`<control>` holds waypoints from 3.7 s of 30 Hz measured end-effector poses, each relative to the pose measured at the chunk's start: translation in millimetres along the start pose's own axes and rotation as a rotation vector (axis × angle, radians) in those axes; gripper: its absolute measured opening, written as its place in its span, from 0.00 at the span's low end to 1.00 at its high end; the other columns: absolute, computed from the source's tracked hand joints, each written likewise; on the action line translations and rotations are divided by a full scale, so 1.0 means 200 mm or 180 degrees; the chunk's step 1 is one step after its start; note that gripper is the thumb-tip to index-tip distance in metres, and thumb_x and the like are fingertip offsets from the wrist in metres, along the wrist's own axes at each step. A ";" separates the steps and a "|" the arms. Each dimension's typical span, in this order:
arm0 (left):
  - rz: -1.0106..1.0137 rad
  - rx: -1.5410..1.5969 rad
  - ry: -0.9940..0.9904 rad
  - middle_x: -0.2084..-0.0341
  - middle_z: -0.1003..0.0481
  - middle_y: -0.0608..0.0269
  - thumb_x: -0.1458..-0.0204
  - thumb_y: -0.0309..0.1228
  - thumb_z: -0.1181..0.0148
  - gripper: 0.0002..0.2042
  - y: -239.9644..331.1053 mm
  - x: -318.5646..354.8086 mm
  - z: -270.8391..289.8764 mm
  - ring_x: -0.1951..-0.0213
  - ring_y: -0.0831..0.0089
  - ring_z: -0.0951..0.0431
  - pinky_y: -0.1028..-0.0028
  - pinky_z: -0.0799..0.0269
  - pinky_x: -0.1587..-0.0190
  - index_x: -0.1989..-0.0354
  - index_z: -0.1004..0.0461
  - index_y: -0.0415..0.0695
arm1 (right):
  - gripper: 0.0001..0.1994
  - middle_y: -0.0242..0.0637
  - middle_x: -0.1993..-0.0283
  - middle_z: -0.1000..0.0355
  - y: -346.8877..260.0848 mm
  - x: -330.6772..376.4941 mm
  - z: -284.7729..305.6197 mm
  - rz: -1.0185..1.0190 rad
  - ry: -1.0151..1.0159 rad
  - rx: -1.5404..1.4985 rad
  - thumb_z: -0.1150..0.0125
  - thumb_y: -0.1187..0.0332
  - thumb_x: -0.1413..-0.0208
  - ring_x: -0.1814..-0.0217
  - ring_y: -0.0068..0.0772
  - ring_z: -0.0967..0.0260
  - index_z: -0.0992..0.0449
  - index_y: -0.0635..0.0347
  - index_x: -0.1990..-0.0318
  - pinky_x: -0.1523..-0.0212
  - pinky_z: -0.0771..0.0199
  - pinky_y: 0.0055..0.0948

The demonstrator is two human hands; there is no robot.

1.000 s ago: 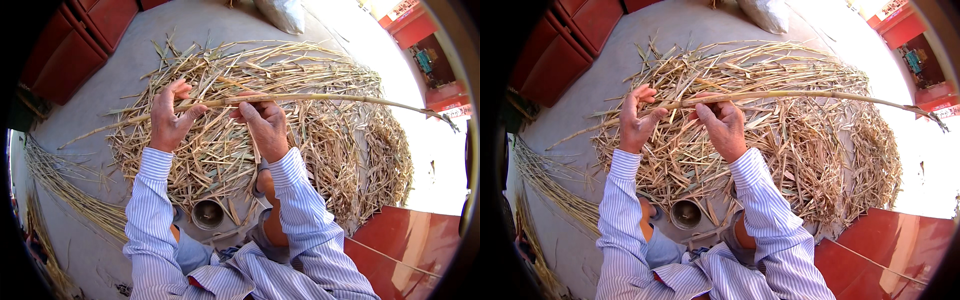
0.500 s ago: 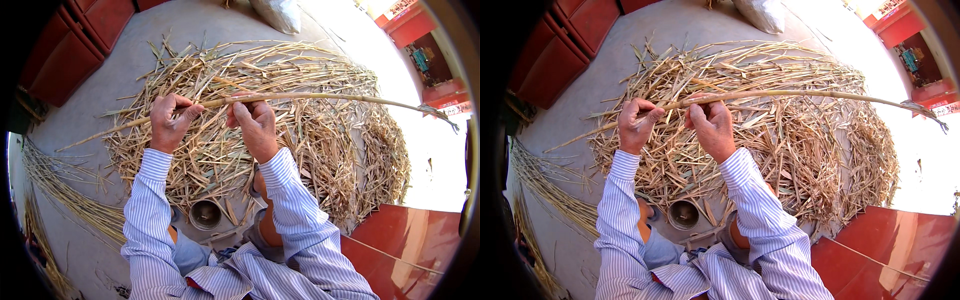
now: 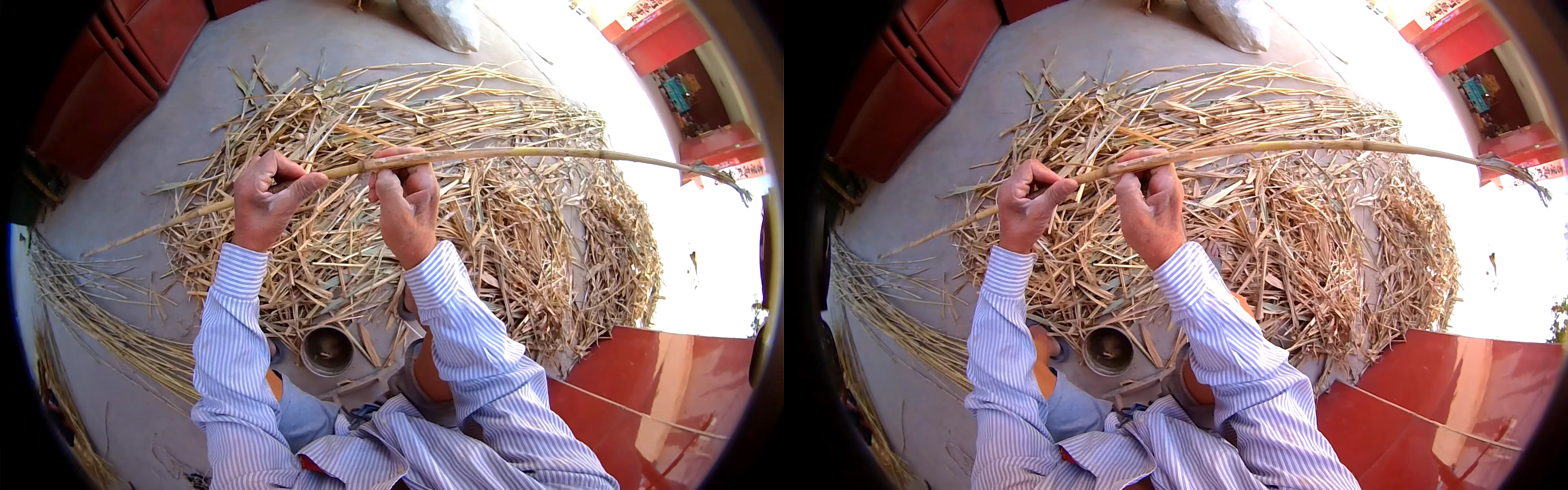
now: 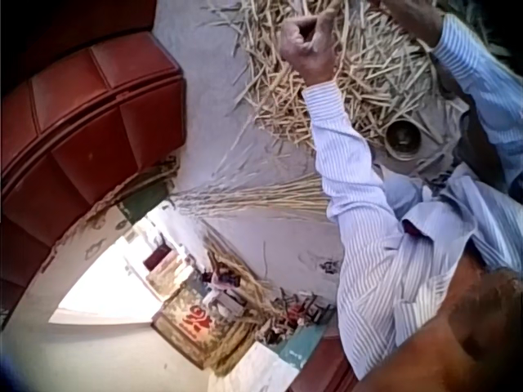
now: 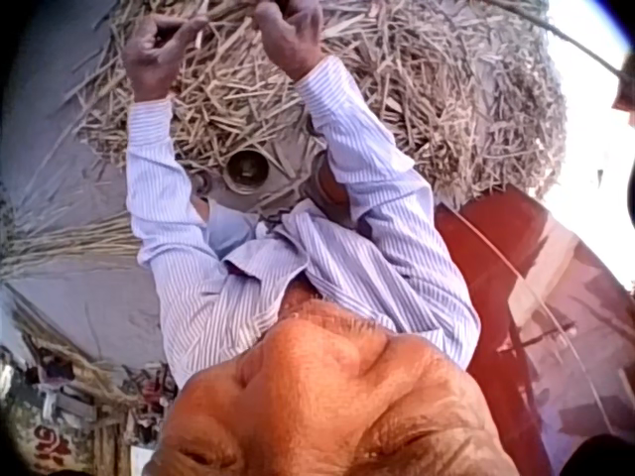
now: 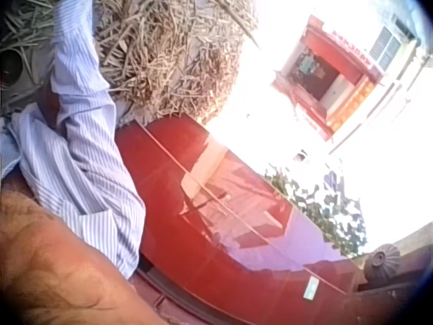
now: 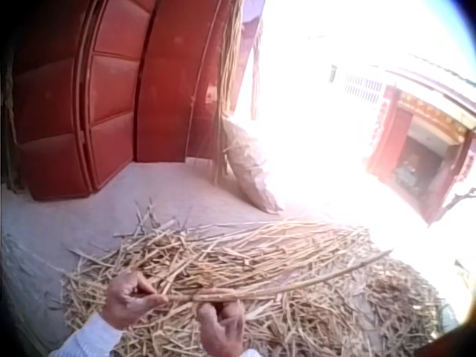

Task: The person sits on the floor and repeatedly strips dried straw stalks by hand, pulling off outer layers and breaking the stalks into shorter pieces. The separated straw and debris accumulate on the floor around the person.

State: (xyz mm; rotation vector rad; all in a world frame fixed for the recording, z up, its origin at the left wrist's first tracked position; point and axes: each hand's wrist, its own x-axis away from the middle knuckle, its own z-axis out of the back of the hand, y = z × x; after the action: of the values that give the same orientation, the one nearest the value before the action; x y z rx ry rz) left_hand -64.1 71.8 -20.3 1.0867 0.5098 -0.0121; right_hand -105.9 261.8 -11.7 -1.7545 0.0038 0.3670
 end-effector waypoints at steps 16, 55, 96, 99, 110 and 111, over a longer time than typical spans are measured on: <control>0.0757 -0.0318 -0.0328 0.83 0.29 0.71 0.53 0.42 0.29 0.17 -0.06 0.00 0.38 0.78 0.84 0.35 0.79 0.38 0.76 0.76 0.26 0.40 | 0.09 0.31 0.74 0.31 -0.11 -0.09 0.20 -0.0048 0.0552 -0.0389 0.43 0.66 0.39 0.75 0.17 0.37 0.27 0.63 0.60 0.71 0.33 0.20; -0.0761 -0.2936 -0.0394 0.76 0.26 0.64 0.55 0.34 0.33 0.09 -0.13 0.01 0.34 0.68 0.67 0.27 0.65 0.39 0.64 0.68 0.25 0.46 | 0.09 0.33 0.65 0.23 -0.03 -0.15 0.35 -0.0772 0.0583 -0.0891 0.40 0.65 0.40 0.64 0.23 0.25 0.25 0.60 0.58 0.67 0.26 0.19; 0.0639 0.0735 0.0537 0.79 0.22 0.67 0.54 0.27 0.29 0.07 0.03 0.02 0.02 0.78 0.82 0.27 0.80 0.33 0.74 0.70 0.22 0.41 | 0.13 0.46 0.59 0.23 -0.01 -0.03 0.17 -0.0913 -0.0424 -0.0667 0.42 0.67 0.39 0.55 0.36 0.22 0.28 0.69 0.55 0.52 0.20 0.32; 0.0622 0.1205 0.0967 0.73 0.21 0.62 0.48 0.29 0.33 0.09 -0.02 -0.03 0.17 0.72 0.82 0.24 0.86 0.30 0.70 0.67 0.26 0.38 | 0.10 0.46 0.59 0.23 0.01 -0.04 0.24 -0.1016 -0.0207 -0.0819 0.44 0.67 0.38 0.57 0.37 0.22 0.29 0.66 0.58 0.55 0.19 0.31; -0.0780 -0.2705 0.0644 0.68 0.22 0.58 0.51 0.39 0.34 0.15 -0.21 -0.02 0.37 0.67 0.62 0.24 0.61 0.34 0.59 0.60 0.24 0.43 | 0.09 0.45 0.63 0.23 -0.03 -0.08 0.38 -0.1006 0.0051 -0.0598 0.42 0.67 0.39 0.62 0.33 0.21 0.27 0.65 0.59 0.59 0.18 0.27; -0.0970 -0.2507 0.0495 0.69 0.22 0.59 0.52 0.40 0.34 0.16 -0.16 -0.04 0.33 0.67 0.62 0.25 0.62 0.35 0.58 0.60 0.23 0.43 | 0.09 0.45 0.63 0.23 -0.04 -0.08 0.39 -0.0975 0.0054 -0.0564 0.42 0.67 0.39 0.63 0.33 0.21 0.27 0.65 0.59 0.60 0.18 0.26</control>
State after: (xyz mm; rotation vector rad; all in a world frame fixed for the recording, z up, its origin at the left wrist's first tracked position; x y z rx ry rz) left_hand -54.1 -1.1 -20.9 0.2353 0.7342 0.0062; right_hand -137.9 334.1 -12.9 -1.8977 -0.2900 0.1314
